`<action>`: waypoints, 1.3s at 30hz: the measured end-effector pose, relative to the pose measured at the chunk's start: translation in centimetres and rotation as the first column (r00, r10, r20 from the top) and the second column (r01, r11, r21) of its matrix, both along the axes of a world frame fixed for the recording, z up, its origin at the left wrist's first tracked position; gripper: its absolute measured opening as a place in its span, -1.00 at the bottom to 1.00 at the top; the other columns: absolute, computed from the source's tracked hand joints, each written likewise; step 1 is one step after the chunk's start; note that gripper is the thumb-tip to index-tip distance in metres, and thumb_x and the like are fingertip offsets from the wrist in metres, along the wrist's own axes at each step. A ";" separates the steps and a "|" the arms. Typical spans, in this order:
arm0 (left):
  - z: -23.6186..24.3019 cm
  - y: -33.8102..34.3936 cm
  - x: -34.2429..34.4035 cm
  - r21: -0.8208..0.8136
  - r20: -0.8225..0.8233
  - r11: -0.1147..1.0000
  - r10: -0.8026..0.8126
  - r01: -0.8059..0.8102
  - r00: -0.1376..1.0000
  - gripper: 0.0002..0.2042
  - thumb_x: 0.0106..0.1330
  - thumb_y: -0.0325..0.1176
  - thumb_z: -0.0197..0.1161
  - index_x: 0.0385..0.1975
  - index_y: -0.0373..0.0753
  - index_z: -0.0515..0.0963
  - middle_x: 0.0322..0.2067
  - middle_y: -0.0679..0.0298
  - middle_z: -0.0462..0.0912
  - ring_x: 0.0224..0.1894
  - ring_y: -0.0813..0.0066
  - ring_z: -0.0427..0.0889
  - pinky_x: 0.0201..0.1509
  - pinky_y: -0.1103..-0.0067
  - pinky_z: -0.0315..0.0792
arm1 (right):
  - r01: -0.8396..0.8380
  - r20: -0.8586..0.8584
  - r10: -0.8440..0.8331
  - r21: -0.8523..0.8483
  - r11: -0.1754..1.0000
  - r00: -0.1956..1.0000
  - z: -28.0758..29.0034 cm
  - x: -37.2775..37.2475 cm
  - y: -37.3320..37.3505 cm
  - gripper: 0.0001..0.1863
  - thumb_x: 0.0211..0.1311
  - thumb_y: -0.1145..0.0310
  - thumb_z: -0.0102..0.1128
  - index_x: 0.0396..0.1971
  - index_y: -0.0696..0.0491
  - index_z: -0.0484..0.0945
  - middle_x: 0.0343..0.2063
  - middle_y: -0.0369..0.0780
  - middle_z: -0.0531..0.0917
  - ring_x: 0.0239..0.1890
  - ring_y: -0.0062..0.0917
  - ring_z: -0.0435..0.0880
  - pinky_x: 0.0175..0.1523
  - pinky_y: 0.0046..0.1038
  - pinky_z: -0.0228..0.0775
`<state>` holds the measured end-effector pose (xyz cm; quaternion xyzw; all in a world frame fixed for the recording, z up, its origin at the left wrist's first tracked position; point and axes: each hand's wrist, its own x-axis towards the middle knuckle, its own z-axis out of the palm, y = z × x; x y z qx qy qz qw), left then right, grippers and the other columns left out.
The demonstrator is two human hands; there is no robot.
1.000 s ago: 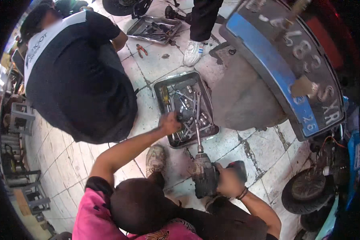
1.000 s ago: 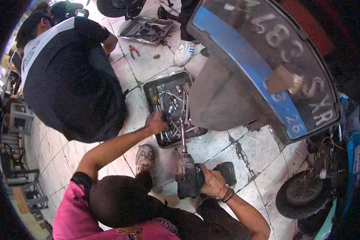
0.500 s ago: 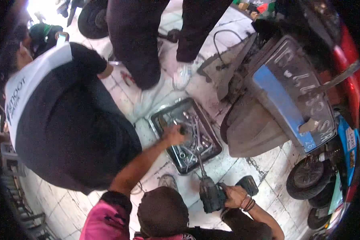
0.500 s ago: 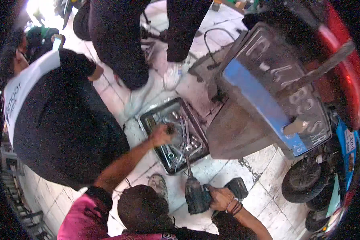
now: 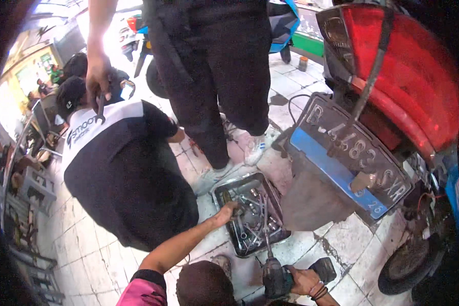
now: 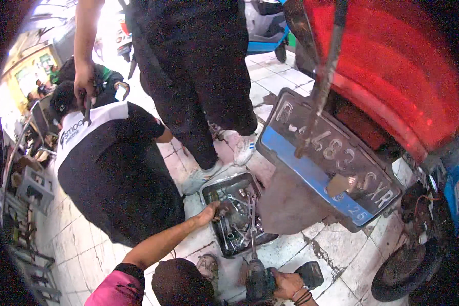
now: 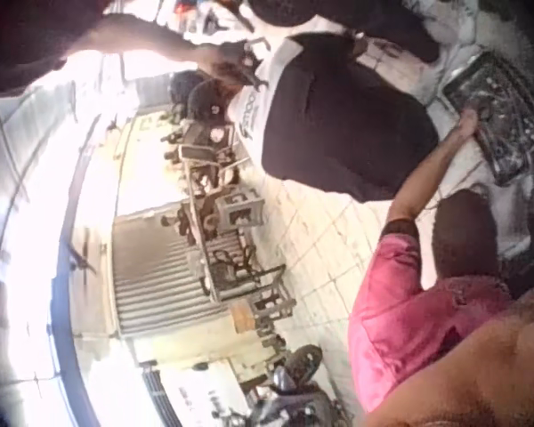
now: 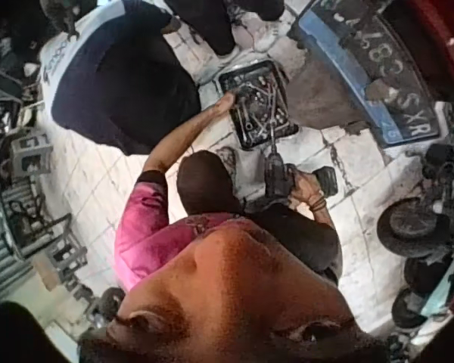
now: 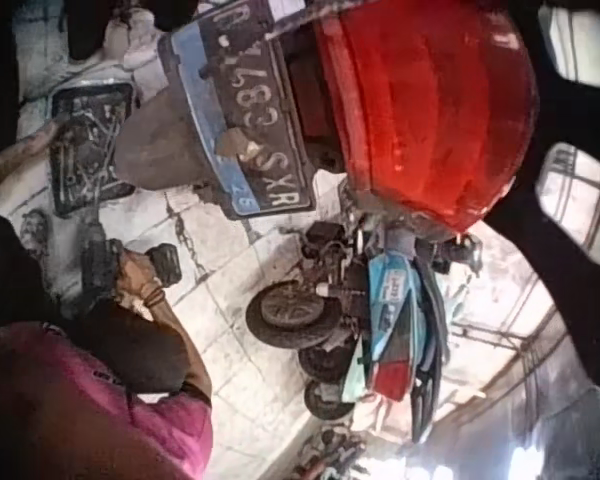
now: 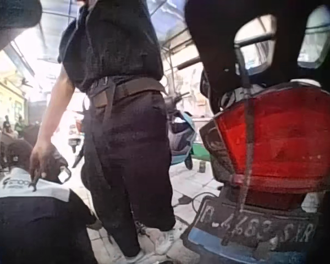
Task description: The recorder uses an impact wrench and tools to disassemble and repair the rear brake assembly of an electric scooter.
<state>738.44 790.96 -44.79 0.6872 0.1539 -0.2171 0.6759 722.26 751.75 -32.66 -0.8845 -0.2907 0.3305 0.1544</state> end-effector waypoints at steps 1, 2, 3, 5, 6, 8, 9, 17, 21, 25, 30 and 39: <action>0.2 0.4 -0.7 -0.051 -0.016 0.998 0.028 -0.029 0.999 -0.58 0.49 -0.10 -0.08 -0.06 -0.32 0.58 -0.19 0.28 0.59 -0.16 0.31 0.55 0.00 0.43 0.47 | -0.004 0.054 0.001 0.054 0.999 0.999 0.0 0.2 -0.4 -0.13 -0.15 0.07 0.35 0.25 0.03 0.29 -0.29 0.05 0.69 -0.24 -0.05 0.70 -0.20 -0.08 0.55; 0.7 -0.7 -1.5 0.101 0.162 0.992 0.057 -0.074 0.985 -0.59 0.48 -0.08 -0.02 -0.11 -0.32 0.60 -0.26 0.29 0.58 -0.20 0.37 0.54 -0.02 0.46 0.49 | 0.013 0.102 -0.017 0.043 0.999 0.995 -0.7 -0.1 -1.6 -0.13 -0.16 0.09 0.38 0.25 0.01 0.30 -0.32 0.04 0.70 -0.27 -0.04 0.70 -0.21 -0.07 0.54; 2.2 -1.7 -1.6 0.269 0.163 0.963 -0.031 -0.014 0.986 -0.64 0.46 -0.13 0.00 -0.16 -0.31 0.61 -0.29 0.23 0.60 -0.22 0.33 0.57 -0.04 0.42 0.50 | 0.042 0.144 -0.045 0.023 0.999 0.989 -1.8 -0.6 -3.3 -0.14 -0.17 0.11 0.40 0.25 -0.01 0.30 -0.36 0.03 0.70 -0.30 -0.04 0.71 -0.21 -0.07 0.54; -0.9 2.5 -3.9 0.652 0.206 0.739 -0.387 0.169 0.899 -0.67 0.42 -0.16 0.07 -0.18 -0.31 0.61 -0.27 0.16 0.65 -0.24 0.34 0.62 -0.08 0.39 0.51 | 0.066 0.135 -0.070 0.037 0.997 0.988 -2.0 -0.7 -4.8 -0.13 -0.19 0.17 0.38 0.24 0.07 0.31 -0.34 -0.01 0.70 -0.29 -0.08 0.71 -0.21 -0.11 0.56; -4.7 7.0 -4.7 0.837 0.171 0.494 -0.643 0.234 0.747 -0.65 0.39 -0.13 0.12 -0.15 -0.32 0.61 -0.22 0.15 0.68 -0.23 0.38 0.64 -0.09 0.40 0.51 | 0.077 0.176 -0.098 0.127 0.989 0.979 -2.2 -1.0 -5.3 -0.15 -0.22 0.20 0.37 0.22 0.06 0.33 -0.38 -0.03 0.70 -0.34 -0.07 0.71 -0.25 -0.09 0.56; -2.2 1.6 -6.3 0.798 -0.010 0.501 -0.545 0.335 0.838 -0.77 0.20 -0.28 0.16 -0.32 -0.30 0.62 -0.37 0.00 0.68 -0.25 0.12 0.67 -0.08 0.28 0.51 | 0.192 0.120 -0.199 0.064 0.979 0.973 -2.6 -3.2 -10.1 -0.14 -0.24 0.18 0.39 0.21 0.06 0.34 -0.40 -0.03 0.70 -0.36 -0.06 0.71 -0.26 -0.09 0.56; -3.6 3.6 -7.2 0.931 -0.155 0.097 -0.767 0.352 0.623 -0.81 0.13 -0.29 0.17 -0.37 -0.24 0.62 -0.43 -0.02 0.67 -0.28 -0.03 0.66 -0.09 0.22 0.51 | 0.246 0.104 -0.252 0.068 0.967 0.962 -2.8 -3.5 -10.8 -0.13 -0.26 0.15 0.41 0.20 0.06 0.35 -0.41 -0.03 0.70 -0.38 -0.06 0.71 -0.27 -0.09 0.56; -7.0 -1.6 -10.1 0.879 -0.102 0.450 -0.146 0.158 0.984 -0.76 0.11 -0.22 0.25 -0.35 -0.26 0.63 -0.51 -0.05 0.65 -0.30 -0.03 0.70 -0.20 0.19 0.54 | 0.655 0.131 -0.652 0.023 0.755 0.747 -9.2 -14.4 -20.0 -0.11 -0.16 -0.05 0.41 0.17 0.18 0.41 -0.46 -0.04 0.70 -0.41 -0.07 0.70 -0.32 -0.12 0.54; -7.1 0.7 -10.4 0.852 -0.159 0.309 -0.619 0.424 0.769 -0.78 0.07 -0.34 0.24 -0.27 -0.22 0.61 -0.53 -0.04 0.64 -0.31 0.00 0.69 -0.24 0.19 0.53 | 0.697 0.070 -0.695 -0.133 0.704 0.716 -9.2 -15.7 -20.5 -0.21 0.02 0.04 0.23 0.26 0.11 0.33 -0.43 0.00 0.68 -0.42 -0.01 0.65 -0.34 -0.10 0.47; -11.1 2.8 -12.1 0.966 0.113 0.256 -0.574 0.046 0.811 -0.72 -0.01 -0.44 0.21 -0.23 -0.24 0.63 -0.45 -0.05 0.65 -0.34 -0.05 0.64 -0.21 0.17 0.53 | 0.701 0.034 -0.700 -0.064 0.710 0.713 -13.5 -16.7 -20.9 -0.28 0.12 0.01 0.14 0.26 0.07 0.33 -0.39 0.01 0.68 -0.36 0.01 0.66 -0.29 -0.06 0.48; -12.2 1.9 -12.1 0.909 0.120 0.412 -0.398 0.060 0.910 -0.75 0.14 -0.35 0.16 -0.27 -0.35 0.65 -0.33 -0.08 0.68 -0.23 0.06 0.69 -0.06 0.36 0.57 | 0.704 0.062 -0.707 -0.180 0.687 0.705 -16.5 -17.9 -21.0 -0.37 0.24 0.05 0.03 0.27 0.03 0.31 -0.32 0.02 0.69 -0.30 0.02 0.67 -0.24 -0.02 0.48; -10.2 0.3 -13.1 0.880 0.014 0.408 -0.535 0.243 0.845 -0.87 -0.03 -0.40 0.23 -0.51 -0.29 0.64 -0.43 0.05 0.67 -0.26 0.07 0.63 -0.08 0.30 0.51 | 0.701 -0.057 -0.774 -0.387 0.599 0.630 -12.9 -15.0 -18.2 -0.39 0.25 0.07 0.00 0.30 -0.09 0.27 -0.23 0.05 0.66 -0.13 -0.02 0.65 -0.05 -0.01 0.45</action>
